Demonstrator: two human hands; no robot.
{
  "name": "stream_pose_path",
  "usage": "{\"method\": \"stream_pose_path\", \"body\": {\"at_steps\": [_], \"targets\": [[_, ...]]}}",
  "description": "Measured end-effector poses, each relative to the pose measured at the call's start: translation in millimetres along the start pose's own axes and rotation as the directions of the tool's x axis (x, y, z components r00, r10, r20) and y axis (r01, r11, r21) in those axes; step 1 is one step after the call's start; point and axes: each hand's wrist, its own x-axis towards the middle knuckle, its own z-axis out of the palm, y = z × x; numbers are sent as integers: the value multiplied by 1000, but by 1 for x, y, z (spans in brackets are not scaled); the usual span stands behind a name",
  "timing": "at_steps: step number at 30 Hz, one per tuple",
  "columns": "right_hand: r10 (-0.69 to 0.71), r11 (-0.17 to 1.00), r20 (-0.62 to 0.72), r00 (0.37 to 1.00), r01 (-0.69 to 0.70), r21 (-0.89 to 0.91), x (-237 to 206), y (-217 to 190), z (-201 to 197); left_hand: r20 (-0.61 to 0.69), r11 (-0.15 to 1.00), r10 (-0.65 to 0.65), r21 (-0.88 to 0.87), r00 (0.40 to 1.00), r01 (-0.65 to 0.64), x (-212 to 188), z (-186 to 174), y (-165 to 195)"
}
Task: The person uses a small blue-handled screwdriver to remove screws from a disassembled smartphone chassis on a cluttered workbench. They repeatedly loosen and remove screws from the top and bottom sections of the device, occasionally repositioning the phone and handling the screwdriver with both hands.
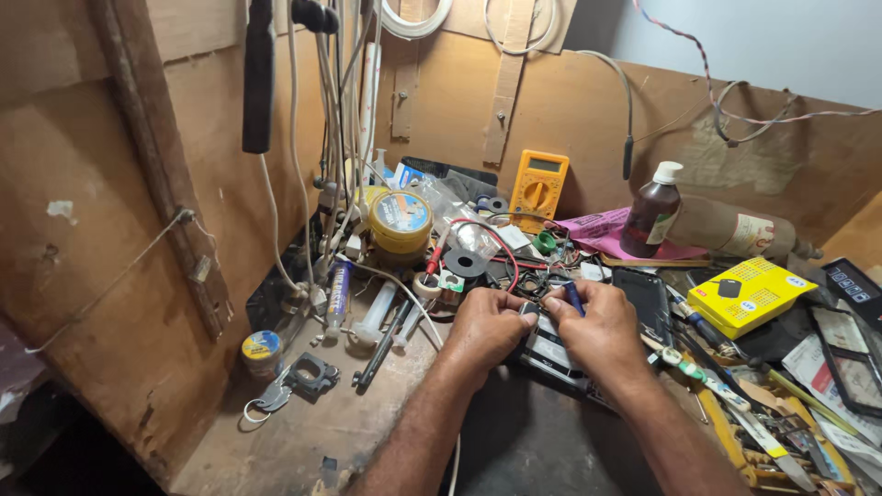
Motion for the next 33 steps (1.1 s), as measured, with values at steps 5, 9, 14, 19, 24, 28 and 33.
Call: {"method": "stream_pose_path", "body": {"at_steps": [5, 9, 14, 19, 24, 28, 33], "targets": [[91, 994, -37, 995, -92, -50, 0, -2, 6, -71, 993, 4, 119, 997, 4, -3, 2, 2], [100, 992, -72, 992, -105, -73, -1, -2, 10, -108, 983, -1, 180, 994, 21, -8, 2, 6], [70, 997, -125, 990, -75, -30, -7, -3, 11, -120, 982, 17, 191, 993, 6, -11, 3, 11], [60, 997, -155, 986, -67, -41, -13, -6, 13, -135, 979, -6, 202, 991, 33, -13, 4, 13], [-11, 999, -198, 980, 5, -32, -18, -9, 14, -134, 978, 1, 206, 991, 27, -12, 4, 12], [-36, 999, -213, 976, 26, -46, -20, -9, 15, -130, 983, 19, 182, 991, 5, -11, 3, 11], [-111, 994, -232, 966, 103, -44, -24, -10, 15, -133, 980, 39, 200, 990, -12, -11, 4, 11]]}}
